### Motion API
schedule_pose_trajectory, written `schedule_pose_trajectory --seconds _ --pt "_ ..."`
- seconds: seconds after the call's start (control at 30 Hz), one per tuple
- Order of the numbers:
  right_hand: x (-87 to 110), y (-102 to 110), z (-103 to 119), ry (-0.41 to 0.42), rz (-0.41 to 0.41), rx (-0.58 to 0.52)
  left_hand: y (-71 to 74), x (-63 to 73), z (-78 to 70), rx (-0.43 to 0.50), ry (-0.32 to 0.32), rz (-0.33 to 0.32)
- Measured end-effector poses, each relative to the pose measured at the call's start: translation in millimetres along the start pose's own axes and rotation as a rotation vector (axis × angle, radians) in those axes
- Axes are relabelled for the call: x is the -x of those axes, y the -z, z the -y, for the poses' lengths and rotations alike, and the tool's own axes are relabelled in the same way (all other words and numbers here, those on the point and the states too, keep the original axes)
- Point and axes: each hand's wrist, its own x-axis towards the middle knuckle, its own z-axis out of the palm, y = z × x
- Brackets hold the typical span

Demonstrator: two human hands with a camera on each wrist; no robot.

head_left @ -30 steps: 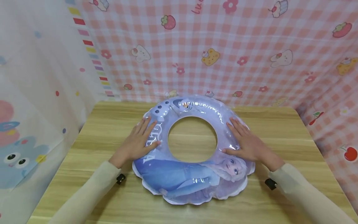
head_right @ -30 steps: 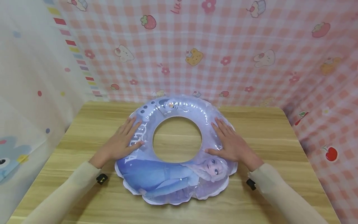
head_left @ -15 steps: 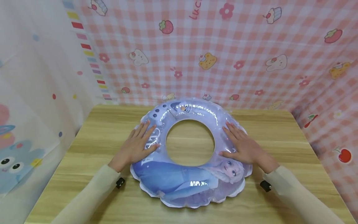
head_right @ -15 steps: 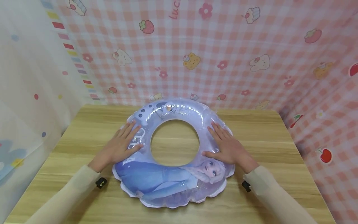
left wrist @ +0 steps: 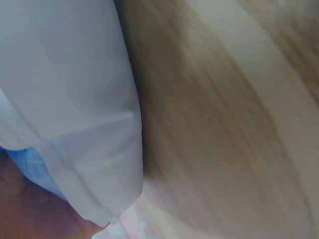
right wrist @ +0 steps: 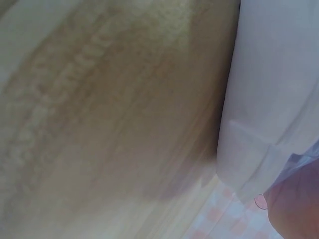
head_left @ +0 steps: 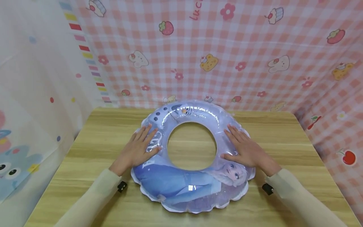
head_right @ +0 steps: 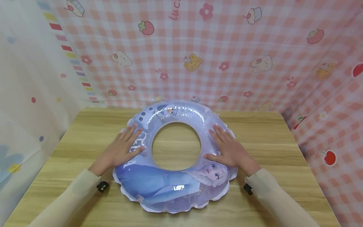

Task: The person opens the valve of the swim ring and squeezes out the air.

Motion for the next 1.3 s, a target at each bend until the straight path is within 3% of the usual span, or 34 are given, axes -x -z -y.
schedule_pose_trajectory --seconds 0.77,1.3 --pt "2.2 -0.4 -2.6 -0.015 0.026 0.032 4.8 -7.4 -5.8 -0.012 0.003 0.072" --pt "-1.4 -4.0 -0.9 -0.003 0.021 0.020 -1.2 -5.5 -2.5 -0.012 0.010 0.067"
